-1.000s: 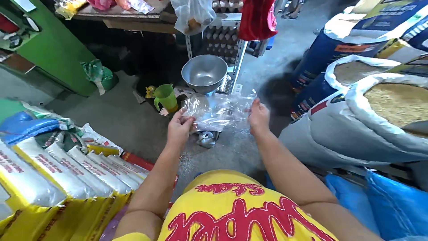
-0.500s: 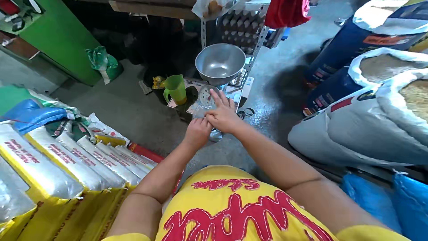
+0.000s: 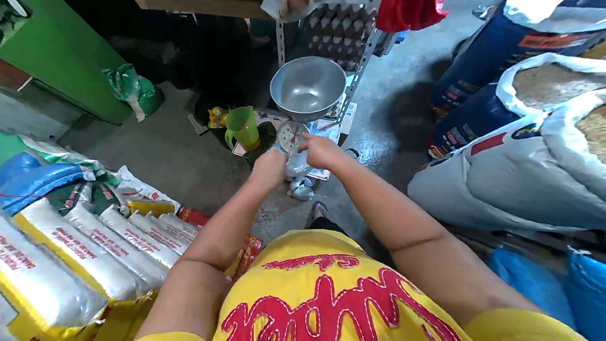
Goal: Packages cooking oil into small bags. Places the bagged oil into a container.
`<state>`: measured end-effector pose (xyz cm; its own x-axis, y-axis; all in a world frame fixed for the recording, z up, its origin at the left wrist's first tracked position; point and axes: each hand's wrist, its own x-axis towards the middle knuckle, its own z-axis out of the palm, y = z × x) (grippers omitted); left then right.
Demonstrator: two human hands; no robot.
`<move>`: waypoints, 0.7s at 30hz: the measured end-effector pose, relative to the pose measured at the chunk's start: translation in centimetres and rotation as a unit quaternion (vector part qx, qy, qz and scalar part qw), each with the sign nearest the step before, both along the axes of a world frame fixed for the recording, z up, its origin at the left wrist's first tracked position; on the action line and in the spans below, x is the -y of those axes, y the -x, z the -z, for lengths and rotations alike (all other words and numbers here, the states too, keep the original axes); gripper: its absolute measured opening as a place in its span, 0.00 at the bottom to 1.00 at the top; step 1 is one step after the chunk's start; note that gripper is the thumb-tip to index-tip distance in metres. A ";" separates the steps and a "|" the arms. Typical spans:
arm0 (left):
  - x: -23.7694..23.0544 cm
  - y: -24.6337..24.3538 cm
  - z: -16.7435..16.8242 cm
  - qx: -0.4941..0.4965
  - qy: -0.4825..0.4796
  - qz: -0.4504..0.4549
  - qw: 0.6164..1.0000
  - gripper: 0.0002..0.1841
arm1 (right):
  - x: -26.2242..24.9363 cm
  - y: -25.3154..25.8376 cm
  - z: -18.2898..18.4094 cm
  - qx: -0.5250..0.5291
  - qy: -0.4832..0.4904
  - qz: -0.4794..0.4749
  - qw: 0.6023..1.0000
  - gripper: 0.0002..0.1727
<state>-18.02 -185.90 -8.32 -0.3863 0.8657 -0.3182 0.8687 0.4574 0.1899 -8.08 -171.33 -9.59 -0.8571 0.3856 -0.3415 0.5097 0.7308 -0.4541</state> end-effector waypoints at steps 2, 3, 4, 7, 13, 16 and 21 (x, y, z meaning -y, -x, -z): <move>-3.0 1.5 -2.2 -0.025 -0.005 -0.015 1.000 0.11 | -2.8 0.9 -2.1 -0.026 -0.021 0.020 0.999 0.27; -4.6 2.2 -3.4 -0.041 -0.036 -0.021 0.998 0.10 | -4.4 1.3 -3.4 -0.044 -0.030 0.030 0.998 0.28; -6.0 2.9 -4.5 -0.056 -0.091 -0.023 0.994 0.10 | -6.0 1.6 -4.9 -0.069 -0.039 0.034 0.996 0.29; -10.0 4.0 -8.0 -0.042 -0.320 -0.011 0.946 0.12 | -10.1 2.5 -9.7 -0.156 -0.064 0.053 0.984 0.31; -15.8 4.6 -9.9 -0.080 -0.375 -0.012 0.924 0.14 | -12.8 3.3 -12.9 -0.273 -0.142 0.077 0.948 0.30; -17.4 6.0 -6.8 -0.106 -0.303 -0.047 0.946 0.14 | -13.3 5.0 -9.0 -0.232 -0.153 0.090 0.956 0.36; -17.8 10.9 1.1 -0.039 -0.214 -0.009 0.976 0.15 | -14.3 9.0 -0.7 -0.048 -0.054 0.110 0.991 0.40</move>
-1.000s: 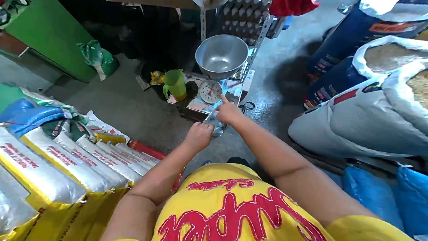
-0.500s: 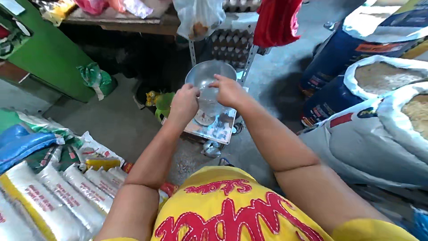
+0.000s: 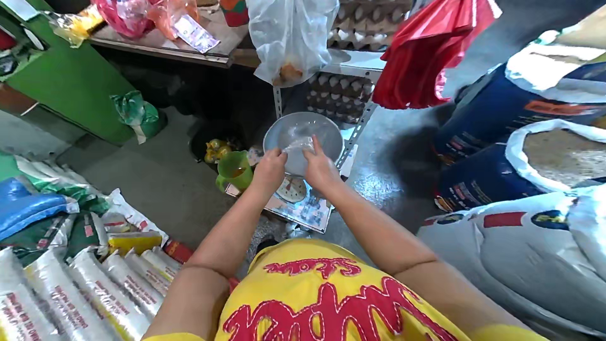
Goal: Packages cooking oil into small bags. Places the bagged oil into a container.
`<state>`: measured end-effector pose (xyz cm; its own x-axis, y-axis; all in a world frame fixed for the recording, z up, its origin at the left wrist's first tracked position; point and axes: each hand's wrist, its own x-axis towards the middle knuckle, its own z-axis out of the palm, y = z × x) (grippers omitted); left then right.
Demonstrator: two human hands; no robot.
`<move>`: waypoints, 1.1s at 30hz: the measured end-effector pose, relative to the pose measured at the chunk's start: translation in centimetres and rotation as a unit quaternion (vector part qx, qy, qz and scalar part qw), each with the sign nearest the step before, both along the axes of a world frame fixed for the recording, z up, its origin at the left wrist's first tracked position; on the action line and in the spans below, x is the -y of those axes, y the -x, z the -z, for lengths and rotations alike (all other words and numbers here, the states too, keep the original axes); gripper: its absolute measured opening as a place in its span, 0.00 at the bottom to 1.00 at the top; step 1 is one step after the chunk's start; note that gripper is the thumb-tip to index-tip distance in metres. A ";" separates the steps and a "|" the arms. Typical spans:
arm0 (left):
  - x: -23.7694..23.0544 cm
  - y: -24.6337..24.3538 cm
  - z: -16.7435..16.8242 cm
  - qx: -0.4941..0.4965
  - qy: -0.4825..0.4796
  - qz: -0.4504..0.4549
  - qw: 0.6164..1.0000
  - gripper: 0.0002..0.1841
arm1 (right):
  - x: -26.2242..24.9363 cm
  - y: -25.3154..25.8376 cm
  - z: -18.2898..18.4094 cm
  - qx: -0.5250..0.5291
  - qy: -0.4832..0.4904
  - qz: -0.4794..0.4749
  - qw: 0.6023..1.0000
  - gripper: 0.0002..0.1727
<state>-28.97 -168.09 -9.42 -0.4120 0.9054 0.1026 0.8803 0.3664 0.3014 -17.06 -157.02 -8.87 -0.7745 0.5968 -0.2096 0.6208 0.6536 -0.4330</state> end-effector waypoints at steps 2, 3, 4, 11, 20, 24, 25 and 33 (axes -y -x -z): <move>0.7 2.7 2.5 0.061 0.030 0.051 0.996 0.14 | 0.1 1.4 2.4 0.038 0.030 0.012 0.999 0.36; 1.3 4.3 3.6 0.093 0.024 0.078 0.992 0.14 | 0.2 2.0 3.5 0.045 0.036 0.019 0.998 0.33; 2.1 5.9 4.6 0.123 0.000 0.100 0.987 0.14 | 0.1 2.5 4.3 0.051 0.041 0.028 0.997 0.30; 9.5 21.1 10.6 0.211 0.045 -0.156 0.964 0.25 | 0.8 5.2 6.3 -0.001 -0.054 0.038 0.998 0.14; 16.0 27.1 22.0 0.396 0.213 -0.296 0.843 0.44 | 1.7 6.7 6.1 0.027 -0.083 0.009 0.996 0.19; 15.6 27.0 25.1 0.437 0.163 -0.327 0.822 0.40 | 1.1 6.8 6.1 0.073 -0.070 0.030 0.994 0.32; 15.3 27.0 25.1 0.439 0.161 -0.330 0.820 0.37 | 0.9 6.8 6.1 0.077 -0.067 0.033 0.994 0.33; 12.8 26.2 23.5 0.420 0.078 -0.317 0.847 0.25 | -0.5 6.4 5.4 0.044 -0.057 0.000 0.997 0.20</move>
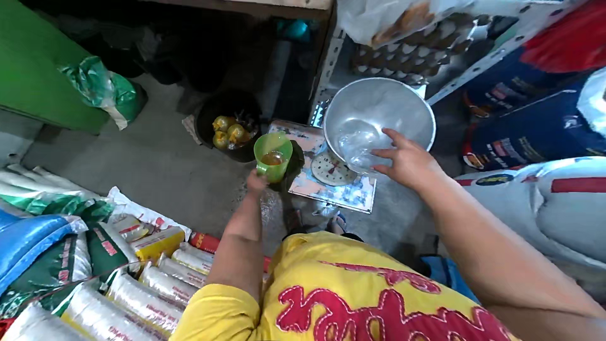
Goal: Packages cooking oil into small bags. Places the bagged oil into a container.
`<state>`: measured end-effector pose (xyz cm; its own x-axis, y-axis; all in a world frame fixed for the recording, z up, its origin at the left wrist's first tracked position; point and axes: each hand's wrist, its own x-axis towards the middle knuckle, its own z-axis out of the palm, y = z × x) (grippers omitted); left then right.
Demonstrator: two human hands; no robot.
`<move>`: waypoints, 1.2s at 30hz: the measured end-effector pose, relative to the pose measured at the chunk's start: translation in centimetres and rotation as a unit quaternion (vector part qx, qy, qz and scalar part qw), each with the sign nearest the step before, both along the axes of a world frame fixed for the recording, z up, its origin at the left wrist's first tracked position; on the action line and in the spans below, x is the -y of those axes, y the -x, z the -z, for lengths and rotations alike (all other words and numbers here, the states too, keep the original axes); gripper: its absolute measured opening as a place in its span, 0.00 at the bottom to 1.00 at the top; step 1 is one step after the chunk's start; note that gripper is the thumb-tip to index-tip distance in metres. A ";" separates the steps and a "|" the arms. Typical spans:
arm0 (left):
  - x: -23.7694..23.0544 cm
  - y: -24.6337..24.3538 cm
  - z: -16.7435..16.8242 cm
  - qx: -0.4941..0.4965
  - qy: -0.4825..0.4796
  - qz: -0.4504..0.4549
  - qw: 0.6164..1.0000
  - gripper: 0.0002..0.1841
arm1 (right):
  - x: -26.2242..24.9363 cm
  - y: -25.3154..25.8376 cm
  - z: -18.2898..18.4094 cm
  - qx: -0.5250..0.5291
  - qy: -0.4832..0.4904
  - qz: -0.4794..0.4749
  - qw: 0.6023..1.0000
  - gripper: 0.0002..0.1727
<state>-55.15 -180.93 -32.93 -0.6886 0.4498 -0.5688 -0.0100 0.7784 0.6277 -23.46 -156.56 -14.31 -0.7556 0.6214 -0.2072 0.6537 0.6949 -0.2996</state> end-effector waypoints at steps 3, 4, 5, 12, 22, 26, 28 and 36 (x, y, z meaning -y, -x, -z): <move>0.2 -0.2 -2.6 -0.034 0.028 0.037 0.998 0.24 | -0.9 0.1 -0.7 0.023 0.000 -0.044 0.999 0.15; 0.5 -0.5 -3.9 -0.041 0.030 0.048 0.998 0.25 | -1.2 0.1 -0.9 0.034 0.004 -0.054 0.998 0.15; 1.0 -0.8 -5.4 -0.047 0.030 0.063 0.996 0.25 | -1.6 0.0 -1.1 0.047 0.008 -0.063 0.997 0.15; 4.1 -4.1 -16.9 -0.163 -0.063 0.115 0.978 0.21 | -4.8 0.2 0.3 0.014 0.029 -0.152 0.988 0.16; 3.2 -9.6 -28.7 -0.386 -0.191 0.141 0.891 0.34 | -7.1 0.9 -0.4 -0.012 0.087 -0.184 0.979 0.27; 0.8 -11.4 -31.1 -0.404 -0.269 0.133 0.864 0.28 | -6.7 0.5 -1.6 0.006 0.137 -0.160 0.978 0.29; -0.5 -12.5 -32.1 -0.399 -0.292 0.136 0.859 0.25 | -6.8 0.5 -1.4 0.005 0.159 -0.153 0.975 0.28; -3.9 -15.1 -34.5 -0.439 -0.234 0.186 0.848 0.25 | -7.1 0.8 -1.1 0.000 0.123 -0.161 0.979 0.20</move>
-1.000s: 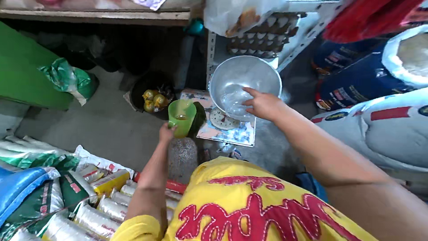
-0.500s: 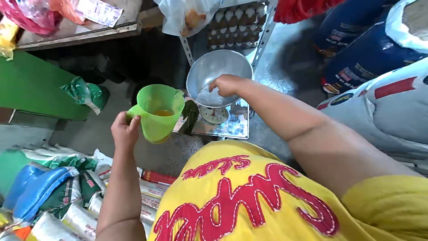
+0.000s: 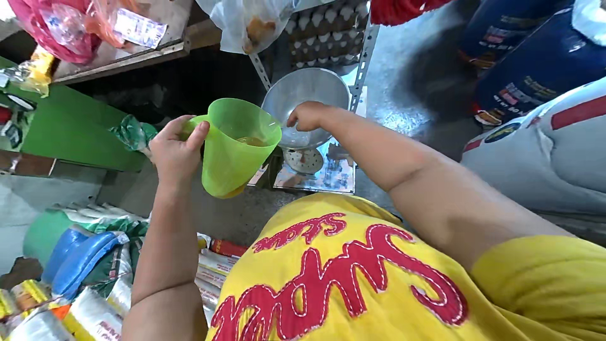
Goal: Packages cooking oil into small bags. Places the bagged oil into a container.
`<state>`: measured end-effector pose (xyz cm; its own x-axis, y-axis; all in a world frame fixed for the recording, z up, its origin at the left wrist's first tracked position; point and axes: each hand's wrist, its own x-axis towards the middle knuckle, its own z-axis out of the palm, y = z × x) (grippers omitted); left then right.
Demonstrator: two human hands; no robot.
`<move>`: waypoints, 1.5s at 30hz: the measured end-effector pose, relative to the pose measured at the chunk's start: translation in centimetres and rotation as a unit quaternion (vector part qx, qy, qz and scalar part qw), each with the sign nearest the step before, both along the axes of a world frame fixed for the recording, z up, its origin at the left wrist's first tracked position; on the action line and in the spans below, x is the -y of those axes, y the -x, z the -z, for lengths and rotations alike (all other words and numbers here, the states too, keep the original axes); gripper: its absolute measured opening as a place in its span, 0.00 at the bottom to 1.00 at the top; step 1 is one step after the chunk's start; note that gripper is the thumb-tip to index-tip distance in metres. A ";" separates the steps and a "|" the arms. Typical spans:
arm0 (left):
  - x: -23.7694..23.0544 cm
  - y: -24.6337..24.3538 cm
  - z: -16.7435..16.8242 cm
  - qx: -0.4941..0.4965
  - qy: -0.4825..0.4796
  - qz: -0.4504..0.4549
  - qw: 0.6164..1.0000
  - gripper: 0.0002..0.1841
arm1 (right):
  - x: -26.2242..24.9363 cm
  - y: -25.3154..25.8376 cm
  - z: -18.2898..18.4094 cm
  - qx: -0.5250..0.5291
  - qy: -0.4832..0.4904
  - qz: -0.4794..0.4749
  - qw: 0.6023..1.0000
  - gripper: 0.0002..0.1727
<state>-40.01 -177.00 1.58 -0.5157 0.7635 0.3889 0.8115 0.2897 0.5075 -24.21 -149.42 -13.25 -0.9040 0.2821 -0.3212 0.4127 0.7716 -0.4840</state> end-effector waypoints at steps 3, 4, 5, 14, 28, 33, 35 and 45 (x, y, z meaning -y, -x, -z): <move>-0.6 0.0 -0.2 -0.012 0.018 0.002 1.000 0.24 | 0.1 0.0 0.2 -0.013 -0.013 0.021 1.000 0.19; -0.8 -0.1 -0.3 -0.015 0.024 -0.002 1.000 0.24 | 0.1 0.0 0.3 -0.015 -0.013 0.020 1.000 0.20; -0.9 -0.1 -0.4 -0.019 0.030 -0.005 0.999 0.25 | 0.2 0.1 0.2 -0.014 -0.011 0.015 1.000 0.20; -2.1 0.3 -1.1 -0.069 0.080 -0.006 0.994 0.28 | 0.5 0.6 0.3 -0.023 0.001 0.015 1.000 0.26; -3.9 0.1 -1.2 -0.073 0.104 0.002 0.992 0.27 | 1.3 0.4 1.1 -0.023 -0.020 0.027 0.999 0.34; -4.4 -0.2 -1.2 -0.081 0.123 0.008 0.989 0.27 | 1.3 0.2 1.2 -0.024 -0.018 0.029 0.999 0.35; -4.5 -0.2 -1.2 -0.086 0.126 0.008 0.988 0.27 | 1.2 0.2 1.5 -0.030 -0.016 0.031 0.999 0.35; -4.3 -0.9 -1.1 -0.097 0.137 0.023 0.986 0.28 | 1.2 0.1 2.2 -0.030 -0.018 0.031 0.999 0.35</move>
<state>-39.15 -172.73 2.67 -0.4142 0.8741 0.2536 0.9012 0.3548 0.2491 -24.28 -150.67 -15.48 -0.9018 0.3477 -0.2566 0.4312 0.7631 -0.4815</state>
